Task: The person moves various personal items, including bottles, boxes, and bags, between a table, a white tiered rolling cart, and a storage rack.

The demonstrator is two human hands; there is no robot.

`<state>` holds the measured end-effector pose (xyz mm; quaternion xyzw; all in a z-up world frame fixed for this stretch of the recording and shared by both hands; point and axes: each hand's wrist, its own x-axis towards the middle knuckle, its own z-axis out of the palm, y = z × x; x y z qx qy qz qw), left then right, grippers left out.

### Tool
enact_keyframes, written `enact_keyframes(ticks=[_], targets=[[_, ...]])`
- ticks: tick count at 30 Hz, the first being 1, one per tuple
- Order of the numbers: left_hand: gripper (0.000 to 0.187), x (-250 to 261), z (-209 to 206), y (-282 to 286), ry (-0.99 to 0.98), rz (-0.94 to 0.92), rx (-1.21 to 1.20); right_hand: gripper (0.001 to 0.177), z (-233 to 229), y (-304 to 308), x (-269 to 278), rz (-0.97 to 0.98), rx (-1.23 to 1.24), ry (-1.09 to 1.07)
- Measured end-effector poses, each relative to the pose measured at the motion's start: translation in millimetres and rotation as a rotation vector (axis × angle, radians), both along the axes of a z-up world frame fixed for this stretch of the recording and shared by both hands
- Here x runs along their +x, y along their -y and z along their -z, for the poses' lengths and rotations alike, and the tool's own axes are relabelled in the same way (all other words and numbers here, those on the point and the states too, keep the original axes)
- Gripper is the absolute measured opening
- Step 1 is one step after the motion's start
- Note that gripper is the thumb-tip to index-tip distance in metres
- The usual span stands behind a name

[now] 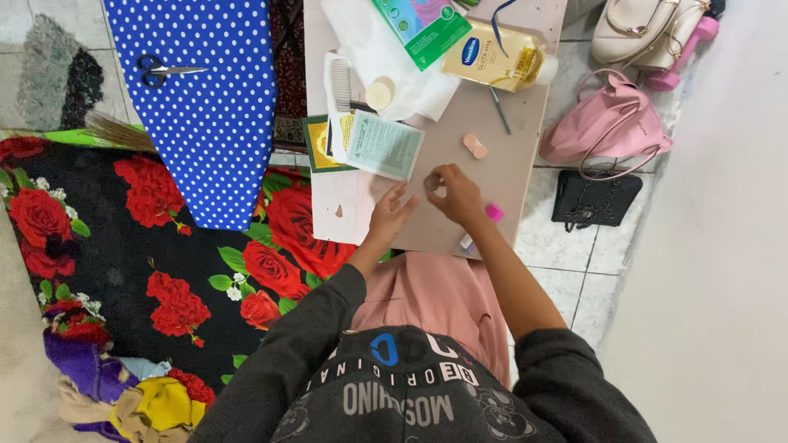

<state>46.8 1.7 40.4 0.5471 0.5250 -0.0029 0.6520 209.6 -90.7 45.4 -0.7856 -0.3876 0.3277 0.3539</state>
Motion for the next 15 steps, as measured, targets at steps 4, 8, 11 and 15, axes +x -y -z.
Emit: enact_keyframes(ticks=[4, 8, 11, 15], targets=[[0.058, 14, -16, 0, 0.014, 0.026, 0.001, 0.037, -42, -9, -4, -0.101, 0.07, -0.02], [0.05, 11, -19, -5, 0.05, -0.053, -0.018, 0.06, -51, -11, 16, -0.297, 0.015, -0.036], [0.044, 8, -22, -12, -0.101, -0.135, -0.069, 0.085, -32, -5, 47, -0.132, 0.22, 0.203], [0.038, -6, -1, -15, 0.005, -0.215, -0.064, 0.057, 23, -9, 60, 0.125, -0.312, 0.218]])
